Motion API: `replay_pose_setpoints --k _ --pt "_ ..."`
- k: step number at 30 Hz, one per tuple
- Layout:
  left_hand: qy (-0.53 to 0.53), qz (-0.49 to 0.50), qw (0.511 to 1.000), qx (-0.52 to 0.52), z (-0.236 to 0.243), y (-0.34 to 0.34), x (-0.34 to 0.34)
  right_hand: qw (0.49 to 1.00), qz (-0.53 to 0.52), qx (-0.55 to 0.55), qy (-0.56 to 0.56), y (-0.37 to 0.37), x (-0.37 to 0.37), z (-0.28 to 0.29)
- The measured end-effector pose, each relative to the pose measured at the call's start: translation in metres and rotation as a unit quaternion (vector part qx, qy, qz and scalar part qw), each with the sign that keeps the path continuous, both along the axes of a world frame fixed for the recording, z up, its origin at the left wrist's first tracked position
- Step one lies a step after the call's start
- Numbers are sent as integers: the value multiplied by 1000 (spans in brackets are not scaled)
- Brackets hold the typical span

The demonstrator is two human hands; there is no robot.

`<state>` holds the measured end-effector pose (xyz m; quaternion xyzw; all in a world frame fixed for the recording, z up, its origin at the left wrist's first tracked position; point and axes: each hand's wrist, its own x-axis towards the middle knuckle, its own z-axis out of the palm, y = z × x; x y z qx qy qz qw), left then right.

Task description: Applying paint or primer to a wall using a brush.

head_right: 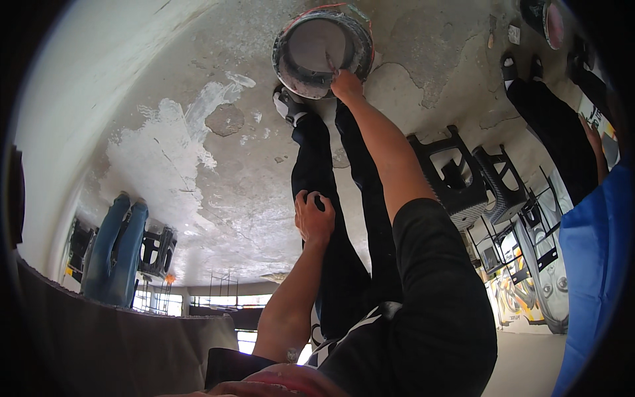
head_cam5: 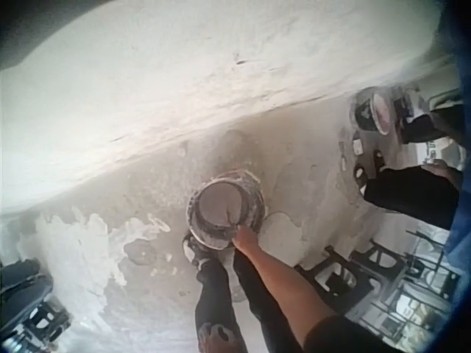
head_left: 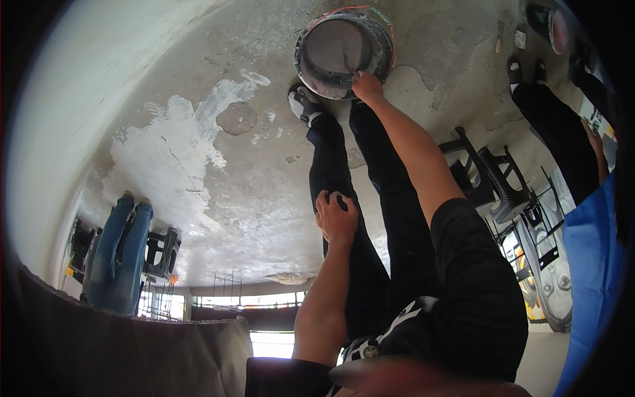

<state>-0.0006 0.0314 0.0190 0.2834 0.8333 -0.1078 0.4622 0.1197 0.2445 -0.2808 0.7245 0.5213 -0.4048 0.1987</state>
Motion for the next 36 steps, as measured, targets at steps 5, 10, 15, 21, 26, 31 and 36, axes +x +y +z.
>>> replay_pose_setpoints --k 5,10,15,21,26,31,36 --pt "-5 -2 1000 -4 -1 5 1 998 56 15 37 -21 -7 -9" --pt "0 13 1000 -4 0 1 -2 991 14 2 130 -10 -28 -6" --pt "-12 12 1000 5 1 2 1 994 -79 13 75 18 -23 -8" --pt "4 10 1000 22 0 -5 1 984 -165 59 -25 43 -16 -3" --pt "10 10 1000 22 -1 -8 2 989 -98 115 -13 41 -15 8" --pt "22 11 999 24 -1 -16 0 997 -60 46 16 14 -33 -1" --pt "7 10 999 34 -3 -10 14 989 -115 75 55 1 -30 -21"
